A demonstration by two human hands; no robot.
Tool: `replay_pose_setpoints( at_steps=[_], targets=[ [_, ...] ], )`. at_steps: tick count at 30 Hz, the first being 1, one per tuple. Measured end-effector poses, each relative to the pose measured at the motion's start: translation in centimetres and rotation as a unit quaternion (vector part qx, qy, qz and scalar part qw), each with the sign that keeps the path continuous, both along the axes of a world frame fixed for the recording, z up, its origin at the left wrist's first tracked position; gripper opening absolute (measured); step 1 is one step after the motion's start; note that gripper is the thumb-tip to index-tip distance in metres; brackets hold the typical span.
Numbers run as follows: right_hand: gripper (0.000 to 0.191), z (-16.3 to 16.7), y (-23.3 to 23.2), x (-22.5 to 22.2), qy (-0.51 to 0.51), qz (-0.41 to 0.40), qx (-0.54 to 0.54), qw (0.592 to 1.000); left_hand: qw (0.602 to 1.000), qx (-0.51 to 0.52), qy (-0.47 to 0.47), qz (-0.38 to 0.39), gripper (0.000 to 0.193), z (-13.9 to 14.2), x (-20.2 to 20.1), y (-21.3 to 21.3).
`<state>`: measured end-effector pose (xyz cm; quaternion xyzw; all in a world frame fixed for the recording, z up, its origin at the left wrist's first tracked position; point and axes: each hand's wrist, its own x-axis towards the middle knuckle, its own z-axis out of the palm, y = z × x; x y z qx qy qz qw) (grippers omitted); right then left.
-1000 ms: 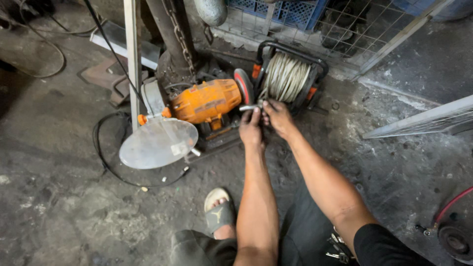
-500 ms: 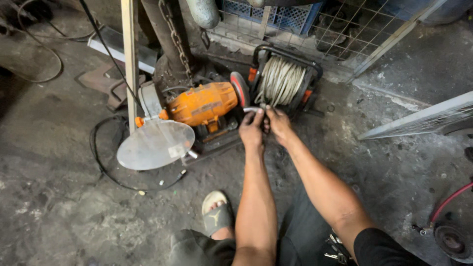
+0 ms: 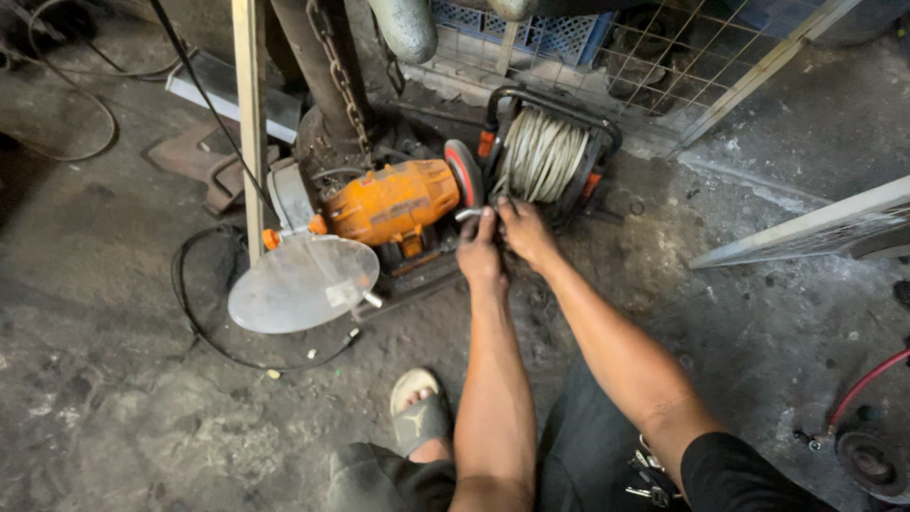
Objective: The person removes a white plastic fitting from a pipe assembly using a hacksaw and then grinds the fitting on a bench grinder to smooth its edges. The person handles the fitting with both hands while rotating it against the spinning grinding wheel.
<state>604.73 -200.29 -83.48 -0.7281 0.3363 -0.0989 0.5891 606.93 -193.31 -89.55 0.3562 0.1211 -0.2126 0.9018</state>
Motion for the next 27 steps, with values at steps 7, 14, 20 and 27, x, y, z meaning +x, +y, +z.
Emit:
replay_pose_setpoints(
  at_steps=[7, 14, 20, 27],
  targets=[
    [0.036, 0.3, -0.5, -1.6, -0.091, 0.086, -0.176, 0.976, 0.999, 0.016, 0.022, 0.019, 0.028, -0.2, -0.1, -0.6],
    [0.038, -0.9, -1.1, -2.8, -0.051, 0.080, -0.294, 0.951, 0.999, 0.033, 0.004, 0.003, 0.030, 0.2, -0.3, -0.7],
    [0.040, -2.0, -1.3, -3.6, -0.060, 0.056, -0.270, 0.959, 0.992, 0.087, -0.027, -0.089, 0.033, 0.0, 0.0, -0.2],
    [0.043, -1.6, -0.7, -2.0, -0.049, 0.066, -0.328, 0.941, 0.995, 0.065, -0.001, -0.078, 0.026, -0.4, 1.0, 0.3]
  ],
)
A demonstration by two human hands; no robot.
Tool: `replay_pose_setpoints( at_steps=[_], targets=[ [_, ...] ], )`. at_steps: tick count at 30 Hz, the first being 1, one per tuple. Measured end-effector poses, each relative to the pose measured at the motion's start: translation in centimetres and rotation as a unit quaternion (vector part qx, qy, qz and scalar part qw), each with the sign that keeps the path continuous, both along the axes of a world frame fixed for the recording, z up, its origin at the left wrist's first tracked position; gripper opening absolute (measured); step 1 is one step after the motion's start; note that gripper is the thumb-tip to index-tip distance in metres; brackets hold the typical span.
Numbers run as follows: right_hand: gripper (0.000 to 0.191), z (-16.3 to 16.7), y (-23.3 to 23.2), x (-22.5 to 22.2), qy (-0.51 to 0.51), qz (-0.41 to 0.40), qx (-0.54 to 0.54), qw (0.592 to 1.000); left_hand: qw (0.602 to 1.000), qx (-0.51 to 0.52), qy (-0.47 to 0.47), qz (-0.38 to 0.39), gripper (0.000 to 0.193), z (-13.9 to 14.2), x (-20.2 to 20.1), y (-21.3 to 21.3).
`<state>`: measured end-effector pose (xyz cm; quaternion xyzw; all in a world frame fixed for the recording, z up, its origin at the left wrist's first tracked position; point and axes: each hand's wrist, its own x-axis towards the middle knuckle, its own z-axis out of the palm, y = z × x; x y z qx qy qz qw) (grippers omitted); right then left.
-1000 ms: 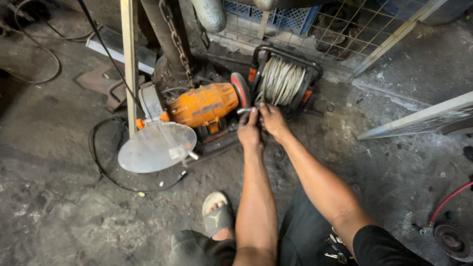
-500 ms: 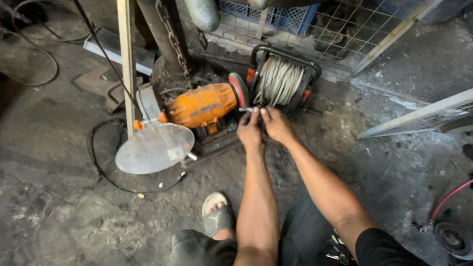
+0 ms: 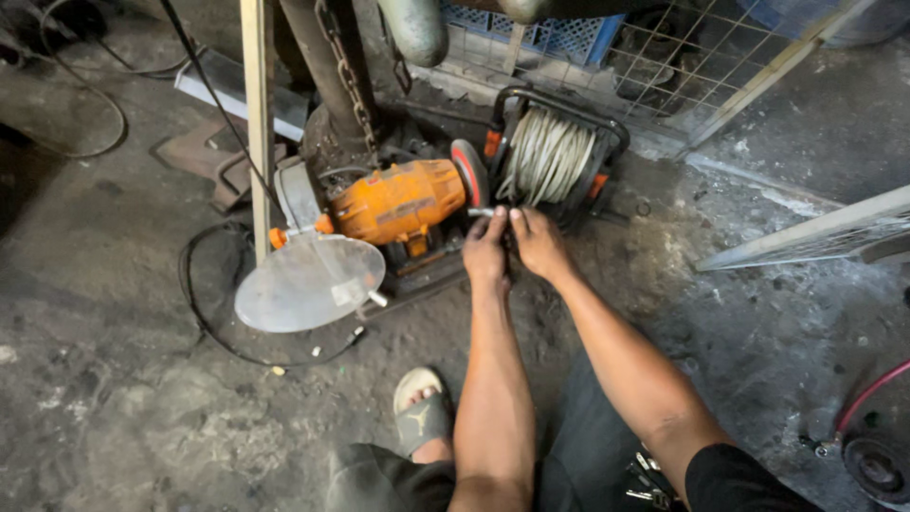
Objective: The person removes a white plastic fitting from a pipe assembly using a hacksaw and then grinds the fitting on a bench grinder to smooth its edges. The person handles the fitting with both hands while rotating it against the spinning grinding wheel.
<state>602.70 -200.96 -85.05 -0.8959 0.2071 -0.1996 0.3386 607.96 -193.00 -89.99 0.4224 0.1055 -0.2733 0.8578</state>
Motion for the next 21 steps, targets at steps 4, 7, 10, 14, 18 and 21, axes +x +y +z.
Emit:
replay_pose_setpoints(
  at_steps=[4, 7, 10, 14, 18, 21],
  targets=[
    [0.043, 0.6, 0.0, 0.9, 0.020, 0.013, -0.003, 1.000, 0.998, -0.067, 0.016, 0.002, 0.022, 0.2, -0.1, 0.2],
    [0.042, 1.0, -0.4, 1.2, -0.024, 0.068, -0.027, 0.997, 0.993, -0.114, 0.030, 0.025, 0.018, 0.6, -0.3, 0.4],
    [0.042, 1.1, -1.1, 1.5, -0.012, 0.091, -0.032, 0.995, 0.992, -0.117, 0.036, 0.032, 0.017, 0.9, -0.5, 0.6],
    [0.042, 1.3, -1.8, 1.9, 0.010, 0.102, 0.014, 0.995, 0.991, -0.132, 0.021, 0.031, 0.018, 1.0, -0.4, 0.6],
    [0.043, 1.2, -1.5, 1.4, -0.006, 0.080, 0.027, 0.996, 0.994, -0.090, 0.037, 0.052, 0.018, 0.9, -0.4, 0.1],
    [0.041, 0.8, -1.0, 0.5, -0.055, 0.078, 0.018, 0.995, 0.996, -0.062, 0.041, 0.051, 0.020, 0.8, -0.5, -0.3]
  ],
)
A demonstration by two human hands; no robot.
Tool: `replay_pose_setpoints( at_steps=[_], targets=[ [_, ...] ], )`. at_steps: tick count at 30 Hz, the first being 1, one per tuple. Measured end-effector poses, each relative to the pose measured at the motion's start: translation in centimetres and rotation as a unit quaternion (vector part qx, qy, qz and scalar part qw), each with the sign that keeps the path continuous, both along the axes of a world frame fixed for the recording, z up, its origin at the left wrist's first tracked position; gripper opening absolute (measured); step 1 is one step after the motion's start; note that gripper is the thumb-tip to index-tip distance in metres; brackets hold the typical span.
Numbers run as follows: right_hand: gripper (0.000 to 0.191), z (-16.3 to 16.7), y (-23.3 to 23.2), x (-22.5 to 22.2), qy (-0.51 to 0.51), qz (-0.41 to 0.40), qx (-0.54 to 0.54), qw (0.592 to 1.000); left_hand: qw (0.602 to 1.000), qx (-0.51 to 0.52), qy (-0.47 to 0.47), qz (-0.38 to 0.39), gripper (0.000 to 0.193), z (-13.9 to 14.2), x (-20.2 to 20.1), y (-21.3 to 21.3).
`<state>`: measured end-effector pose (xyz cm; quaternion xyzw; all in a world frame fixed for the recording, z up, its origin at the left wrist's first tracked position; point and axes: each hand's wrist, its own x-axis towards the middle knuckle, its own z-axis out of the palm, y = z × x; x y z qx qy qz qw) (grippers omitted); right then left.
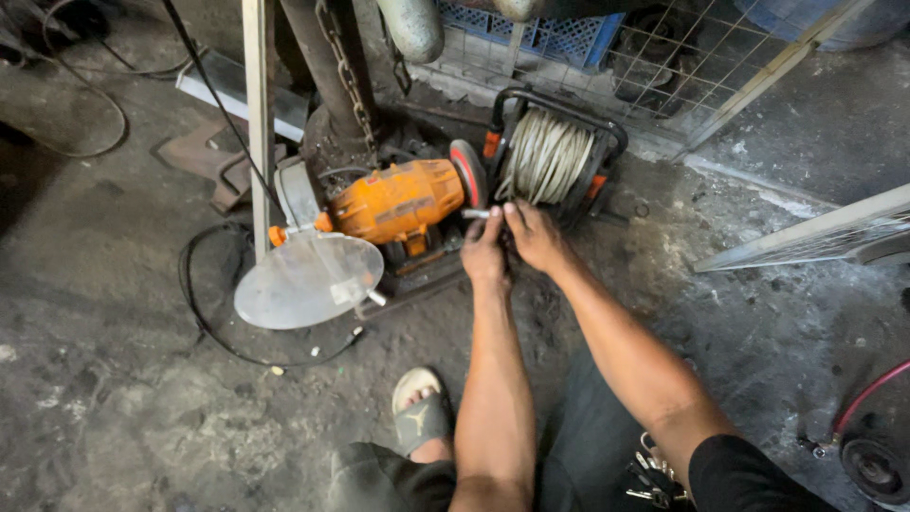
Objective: The person removes a white plastic fitting from a pipe assembly using a hacksaw and then grinds the fitting on a bench grinder to smooth its edges. The person handles the fitting with both hands while rotating it against the spinning grinding wheel.
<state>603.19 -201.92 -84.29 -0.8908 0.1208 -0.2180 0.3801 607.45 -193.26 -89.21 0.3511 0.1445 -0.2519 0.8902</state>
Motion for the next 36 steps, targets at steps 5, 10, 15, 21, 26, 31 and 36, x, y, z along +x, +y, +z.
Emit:
replay_pose_setpoints(
  at_steps=[5, 10, 15, 21, 26, 31, 36],
  targets=[
    [0.038, -1.2, 0.3, -1.2, 0.023, -0.062, -0.021, 0.998, 0.999, 0.023, -0.013, -0.031, 0.021, -0.3, 0.0, -0.4],
    [0.037, -1.4, 0.0, -1.6, 0.015, -0.074, -0.030, 0.997, 0.999, 0.011, -0.039, -0.033, 0.021, -0.6, -0.5, -0.7],
    [0.034, -1.2, 0.7, -2.0, 0.006, -0.082, 0.026, 0.996, 0.999, -0.011, -0.007, -0.042, 0.022, -0.9, -0.4, -0.8],
    [0.021, -2.2, 1.5, -2.4, -0.016, -0.057, 0.121, 0.991, 0.998, 0.028, -0.048, -0.021, 0.020, -1.1, -1.1, 0.1],
    [0.016, -2.9, 1.6, -2.5, -0.048, -0.033, 0.101, 0.993, 0.995, 0.066, -0.080, -0.001, 0.019, -0.6, -1.2, 0.8],
    [0.012, -2.8, 2.2, -2.8, -0.019, -0.038, 0.177, 0.983, 0.997, 0.059, -0.054, -0.017, 0.017, -0.3, -1.5, 1.4],
    [0.008, -2.3, 2.6, -2.7, -0.023, -0.038, 0.158, 0.986, 0.998, 0.028, -0.049, -0.019, 0.017, -0.6, -1.5, 1.6]
  ],
)
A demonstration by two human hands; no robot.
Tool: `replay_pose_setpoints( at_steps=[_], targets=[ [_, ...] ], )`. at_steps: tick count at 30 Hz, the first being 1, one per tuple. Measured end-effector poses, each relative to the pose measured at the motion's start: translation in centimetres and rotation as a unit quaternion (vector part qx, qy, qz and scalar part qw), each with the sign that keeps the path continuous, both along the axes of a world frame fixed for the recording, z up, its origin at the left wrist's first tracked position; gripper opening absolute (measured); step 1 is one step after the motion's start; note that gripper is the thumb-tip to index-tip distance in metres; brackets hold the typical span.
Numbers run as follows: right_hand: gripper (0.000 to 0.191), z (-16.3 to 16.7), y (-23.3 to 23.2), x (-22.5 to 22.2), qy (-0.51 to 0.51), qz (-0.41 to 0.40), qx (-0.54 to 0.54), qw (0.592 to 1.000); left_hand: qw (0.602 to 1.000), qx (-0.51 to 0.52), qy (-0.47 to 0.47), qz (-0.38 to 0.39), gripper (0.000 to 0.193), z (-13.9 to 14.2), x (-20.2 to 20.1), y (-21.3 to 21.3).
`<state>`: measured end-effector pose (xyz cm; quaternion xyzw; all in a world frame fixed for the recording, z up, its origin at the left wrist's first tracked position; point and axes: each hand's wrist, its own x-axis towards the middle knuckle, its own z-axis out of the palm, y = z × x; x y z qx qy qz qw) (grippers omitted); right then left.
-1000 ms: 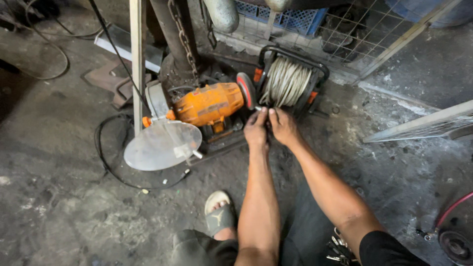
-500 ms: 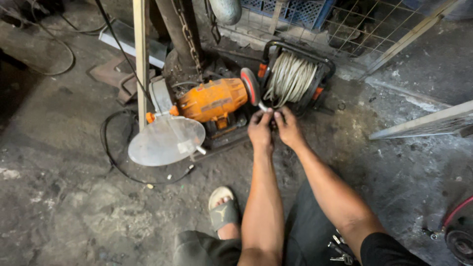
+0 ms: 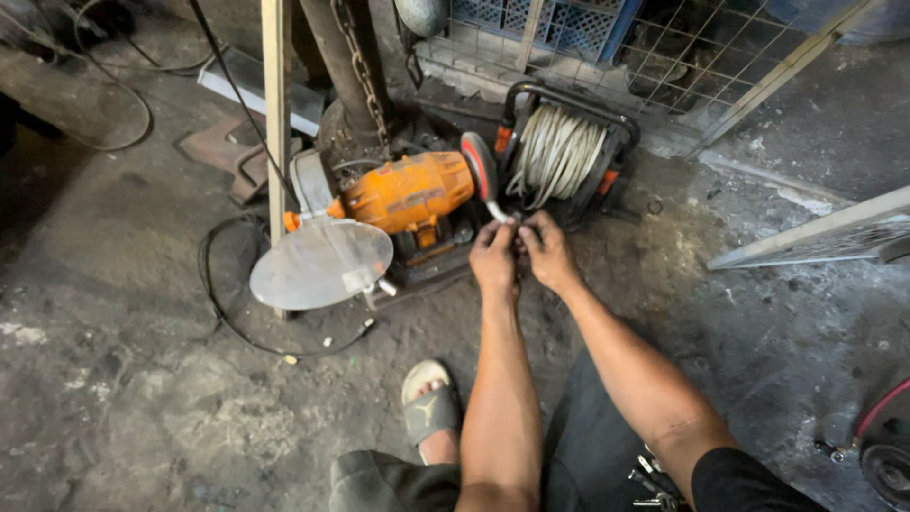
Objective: The person removes a white plastic fitting from a pipe assembly using a hacksaw and then grinds the fitting on a bench grinder to smooth its edges. The person handles the fitting with both hands while rotating it against the spinning grinding wheel.
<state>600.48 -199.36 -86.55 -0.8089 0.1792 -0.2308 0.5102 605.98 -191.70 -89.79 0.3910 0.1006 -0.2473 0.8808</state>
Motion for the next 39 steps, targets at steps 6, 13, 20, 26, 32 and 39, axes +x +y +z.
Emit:
replay_pose_setpoints(
  at_steps=[6, 13, 20, 26, 32, 39],
  targets=[
    [0.008, -0.2, 0.7, -0.1, -0.049, -0.015, -0.053, 0.997, 1.000, 0.001, -0.003, -0.014, 0.023, -0.6, 0.5, 0.5],
    [0.009, -0.2, 1.0, 0.1, -0.046, -0.026, -0.003, 0.999, 0.999, -0.037, 0.011, -0.018, 0.027, -0.9, 0.7, 0.4],
    [0.009, -0.2, 1.5, 0.4, -0.093, -0.006, 0.024, 0.995, 0.999, -0.031, 0.016, -0.020, 0.023, -1.7, 0.8, 0.6],
    [0.013, -0.1, 1.7, 0.6, -0.073, -0.015, 0.041, 0.996, 0.999, -0.025, 0.031, -0.015, 0.022, -1.8, 1.0, 0.8],
    [0.015, 0.1, 1.5, 0.0, -0.080, -0.016, 0.059, 0.995, 1.000, -0.018, 0.019, -0.012, 0.024, -0.8, 0.7, 0.6],
    [0.017, -0.2, 1.1, -0.1, -0.084, -0.006, 0.051, 0.995, 0.999, -0.022, 0.014, -0.025, 0.024, -0.6, 0.6, 0.4]
  ],
)
